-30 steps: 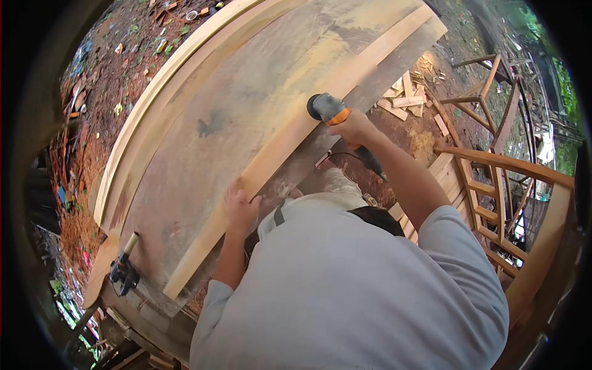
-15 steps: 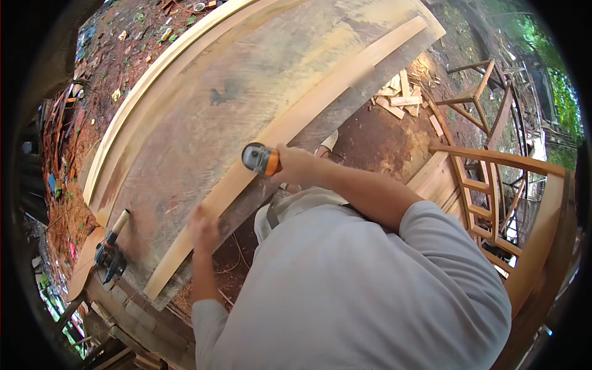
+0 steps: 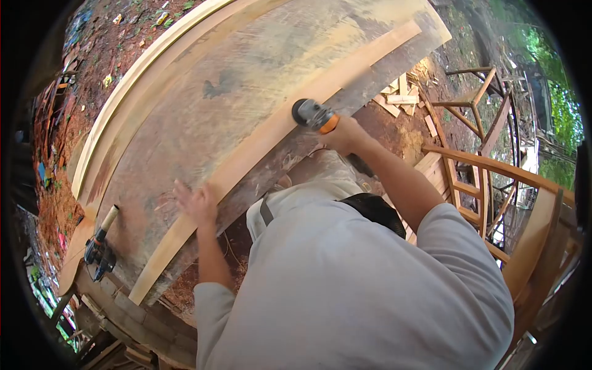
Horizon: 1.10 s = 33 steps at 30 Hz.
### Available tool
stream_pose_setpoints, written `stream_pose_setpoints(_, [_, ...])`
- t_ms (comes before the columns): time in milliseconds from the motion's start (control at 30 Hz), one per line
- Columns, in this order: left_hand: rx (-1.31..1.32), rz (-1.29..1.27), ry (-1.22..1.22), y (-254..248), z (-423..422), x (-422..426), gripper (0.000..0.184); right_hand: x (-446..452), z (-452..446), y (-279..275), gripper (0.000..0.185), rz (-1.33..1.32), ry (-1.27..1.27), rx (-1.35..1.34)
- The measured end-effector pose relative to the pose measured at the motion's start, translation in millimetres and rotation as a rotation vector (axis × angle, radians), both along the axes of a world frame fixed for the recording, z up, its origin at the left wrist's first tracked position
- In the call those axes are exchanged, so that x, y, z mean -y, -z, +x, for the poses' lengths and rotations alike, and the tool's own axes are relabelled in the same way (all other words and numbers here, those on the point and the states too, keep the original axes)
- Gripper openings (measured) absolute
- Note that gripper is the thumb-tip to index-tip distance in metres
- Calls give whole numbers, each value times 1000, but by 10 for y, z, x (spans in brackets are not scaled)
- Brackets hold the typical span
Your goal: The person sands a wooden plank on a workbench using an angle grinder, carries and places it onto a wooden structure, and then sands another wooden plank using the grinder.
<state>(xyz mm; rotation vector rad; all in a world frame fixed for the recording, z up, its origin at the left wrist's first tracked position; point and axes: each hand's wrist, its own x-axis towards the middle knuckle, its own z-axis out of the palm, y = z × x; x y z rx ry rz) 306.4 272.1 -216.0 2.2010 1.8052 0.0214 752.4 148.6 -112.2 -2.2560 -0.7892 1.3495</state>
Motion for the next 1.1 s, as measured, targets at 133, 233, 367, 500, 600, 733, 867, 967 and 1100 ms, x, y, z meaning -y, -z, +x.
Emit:
stream_pose_setpoints(133, [-5, -10, 137, -4, 1272, -130, 60, 67, 634, 118, 47, -120, 73, 135])
stream_pose_setpoints(233, [88, 2, 182, 103, 2079, -171, 59, 35, 964, 109, 48, -138, 128, 115])
stream_pose_setpoints(367, [206, 1, 256, 111, 3032, -200, 58, 120, 1713, 564, 51, -78, 183, 104])
stream_pose_setpoints(500, [114, 110, 80, 296, 3456, -223, 57, 117, 2368, 472, 51, -159, 231, 134])
stream_pose_setpoints(600, [10, 172, 113, 338, 3411, -205, 56, 32, 2777, 297, 50, -227, 289, 110])
stream_pose_setpoints(733, [40, 225, 135, 391, 3399, -220, 52, 112, 3541, 514, 40, -166, 355, 135])
stream_pose_setpoints(867, [-44, 188, 135, 362, 3420, -217, 51, 170, 4265, 486, 25, -97, 430, 84])
stream_pose_setpoints(967, [-105, 204, 138, 413, 3395, -217, 50, 34, 4648, 377, 25, -92, 532, 148])
stream_pose_setpoints(1100, [-89, 197, 145, 382, 3392, -216, 50, -28, 5089, 432, 28, -68, 571, -1])
